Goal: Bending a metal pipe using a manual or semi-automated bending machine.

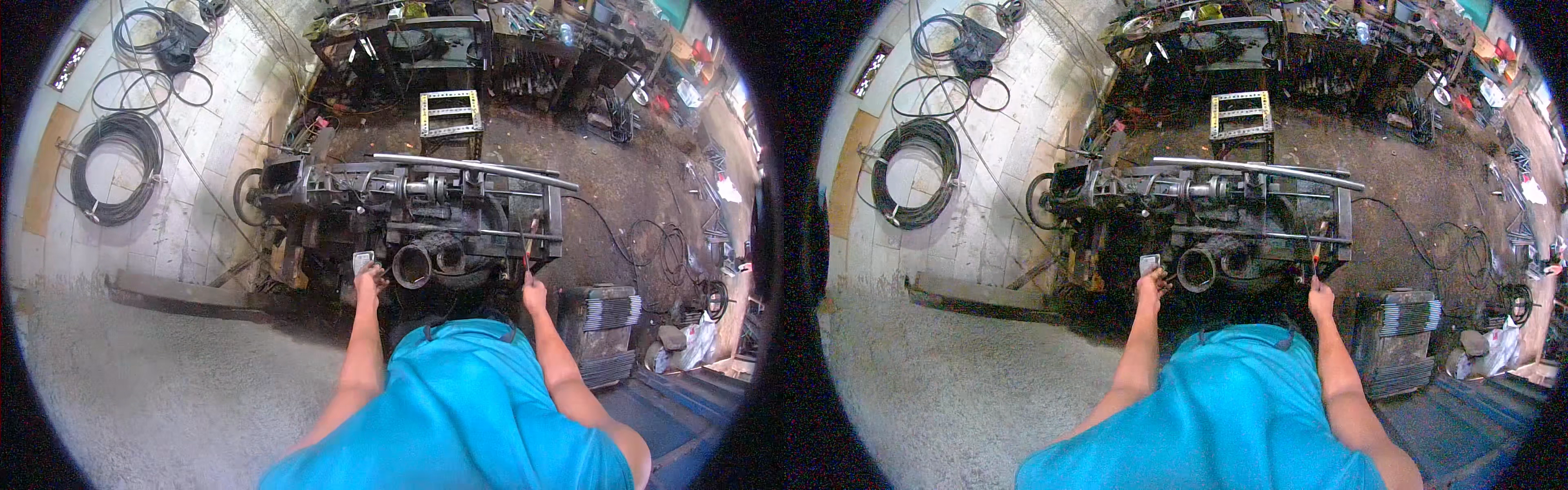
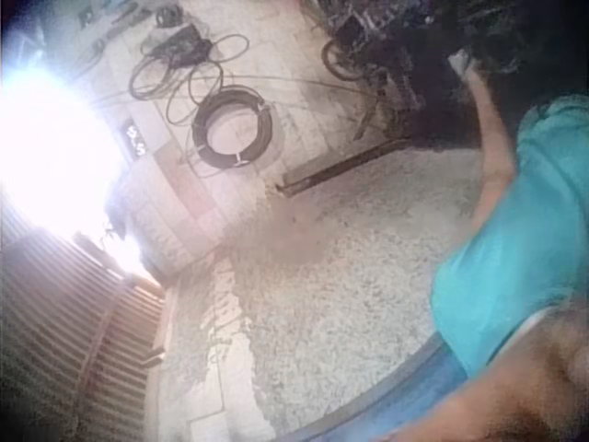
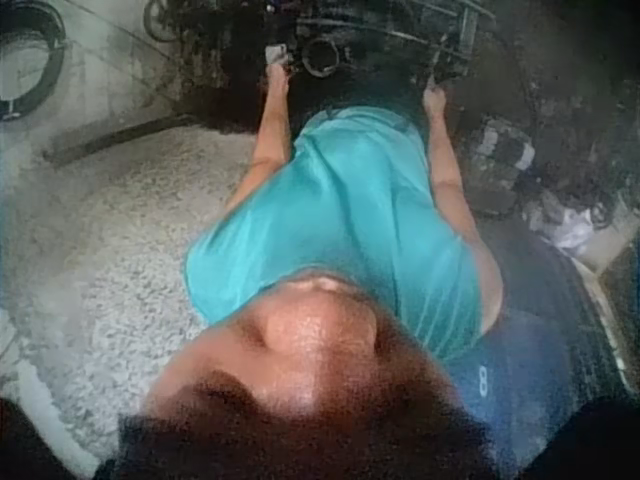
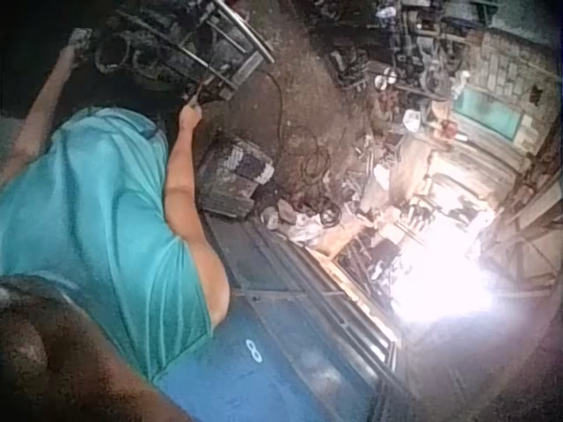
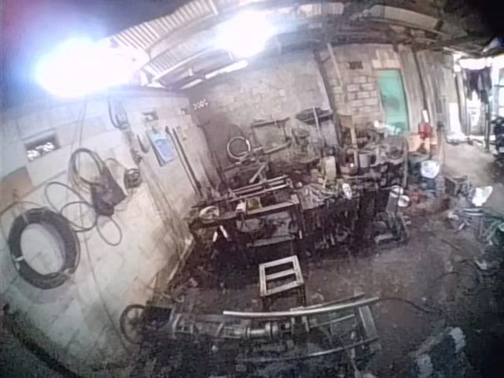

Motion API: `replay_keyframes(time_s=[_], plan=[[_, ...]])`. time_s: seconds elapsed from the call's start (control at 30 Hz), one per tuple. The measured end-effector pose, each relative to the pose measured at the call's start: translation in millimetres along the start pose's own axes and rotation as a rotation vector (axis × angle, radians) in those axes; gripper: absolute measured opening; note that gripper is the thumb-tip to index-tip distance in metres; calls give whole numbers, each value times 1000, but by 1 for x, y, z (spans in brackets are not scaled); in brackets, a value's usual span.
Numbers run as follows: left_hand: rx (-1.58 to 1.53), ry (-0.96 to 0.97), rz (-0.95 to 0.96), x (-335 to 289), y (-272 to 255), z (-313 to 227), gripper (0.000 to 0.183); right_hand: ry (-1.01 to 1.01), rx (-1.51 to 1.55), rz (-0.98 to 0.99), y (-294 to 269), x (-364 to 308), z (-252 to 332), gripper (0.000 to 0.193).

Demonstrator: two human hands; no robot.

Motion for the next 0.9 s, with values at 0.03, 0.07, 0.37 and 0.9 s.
replay_keyframes(time_s=[0.03,0.07,0.37,0.9], plan=[[0,-16,24,-1,1,3,48,14,23,24,1,-1,-1,53],[1,-15,28,-2,1,4,48,28,47,48,2,-1,-3,54],[238,64,101,-23,7,3,44,-11,255,94,4,-3,-16,50],[426,353,78,-21,13,-3,37,355,854,744,36,-43,62,34]])
Point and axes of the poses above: each hand's wrist, its own x-axis towards the middle knuckle, its own y-axis out of the palm, z = x × y, the point moved 9 cm from there along x, towards the middle knuckle, and after that the axes turned 14 degrees about y, right-handed, at the moved point
